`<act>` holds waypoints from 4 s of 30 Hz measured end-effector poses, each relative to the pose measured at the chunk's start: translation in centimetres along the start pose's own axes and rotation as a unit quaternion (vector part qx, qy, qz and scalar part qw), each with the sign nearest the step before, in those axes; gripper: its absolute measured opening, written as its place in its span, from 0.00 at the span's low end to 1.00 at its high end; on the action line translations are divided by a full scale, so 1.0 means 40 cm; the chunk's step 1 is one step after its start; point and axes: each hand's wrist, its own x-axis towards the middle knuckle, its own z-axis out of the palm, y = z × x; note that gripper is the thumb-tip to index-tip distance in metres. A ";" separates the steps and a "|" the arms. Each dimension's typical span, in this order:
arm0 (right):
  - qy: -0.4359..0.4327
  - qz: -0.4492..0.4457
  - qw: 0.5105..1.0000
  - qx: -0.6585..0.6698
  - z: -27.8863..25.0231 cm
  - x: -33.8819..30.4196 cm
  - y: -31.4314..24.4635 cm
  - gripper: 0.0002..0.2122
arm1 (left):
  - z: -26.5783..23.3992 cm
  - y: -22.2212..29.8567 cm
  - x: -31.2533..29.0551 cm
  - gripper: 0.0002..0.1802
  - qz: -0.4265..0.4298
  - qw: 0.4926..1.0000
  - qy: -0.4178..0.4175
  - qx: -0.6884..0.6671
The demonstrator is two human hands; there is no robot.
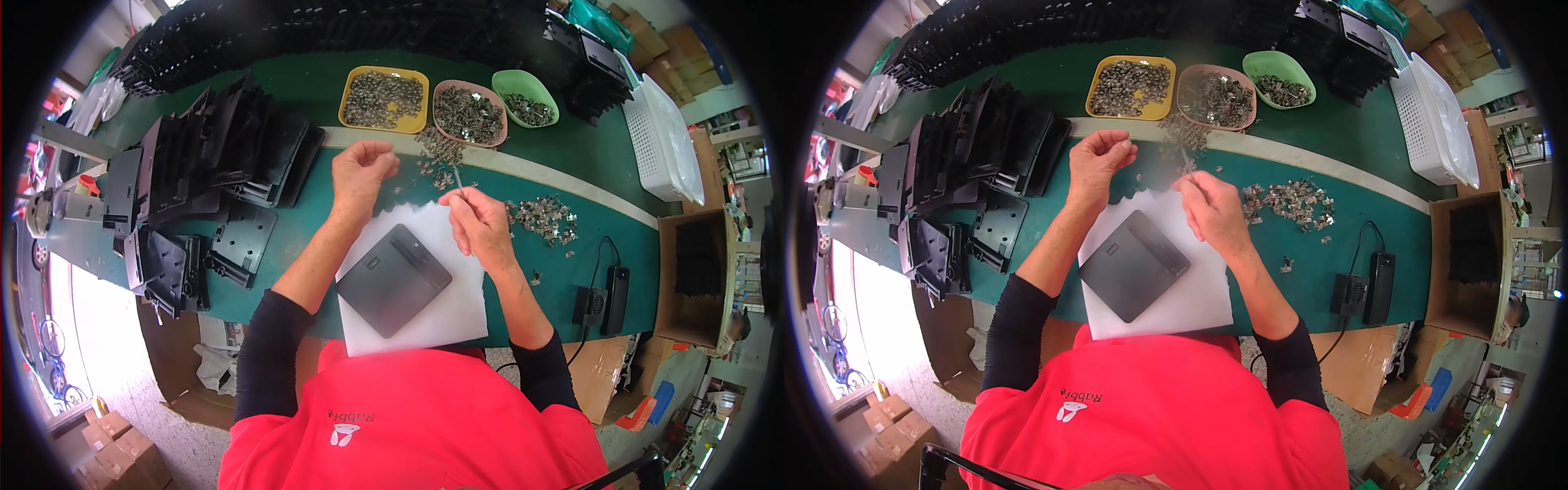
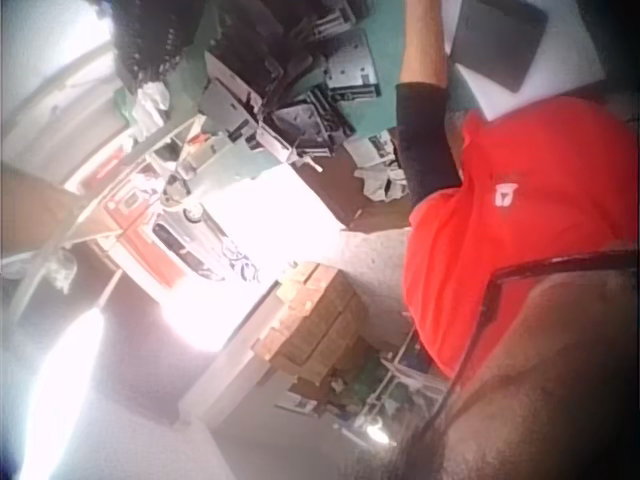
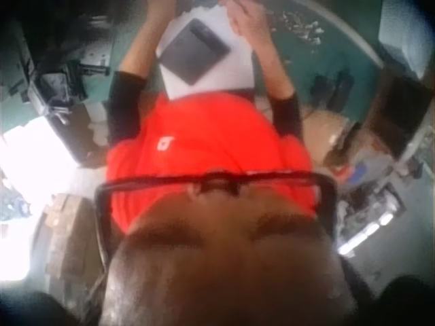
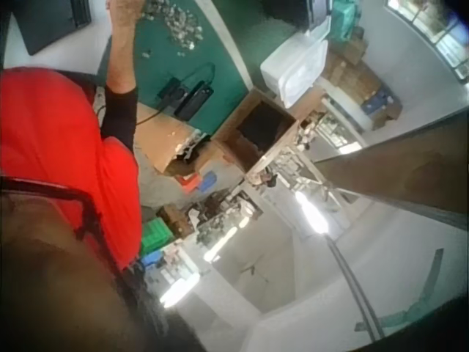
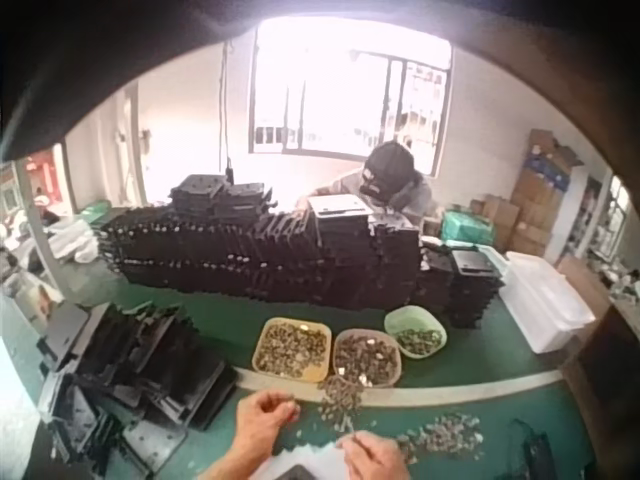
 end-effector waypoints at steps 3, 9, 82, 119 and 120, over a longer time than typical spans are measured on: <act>-0.011 0.003 1.000 -0.014 0.037 0.021 0.003 0.08 | -0.016 -0.004 -0.001 0.11 -0.036 0.994 0.016 -0.100; 0.016 -0.030 0.999 -0.022 0.084 0.041 -0.025 0.07 | -0.024 0.036 -0.076 0.15 -0.114 0.977 -0.028 -0.175; -0.392 0.099 0.781 -0.476 0.150 0.201 -0.104 0.10 | -0.101 -0.058 -0.388 0.54 0.279 0.792 -0.129 0.527; -0.113 -0.151 0.776 -0.601 0.127 -0.206 0.014 0.21 | -0.079 -0.020 -0.302 0.12 0.072 0.885 -0.082 0.453; -0.106 -0.159 0.774 -0.604 0.134 -0.204 0.015 0.21 | -0.080 -0.018 -0.301 0.12 0.066 0.887 -0.084 0.449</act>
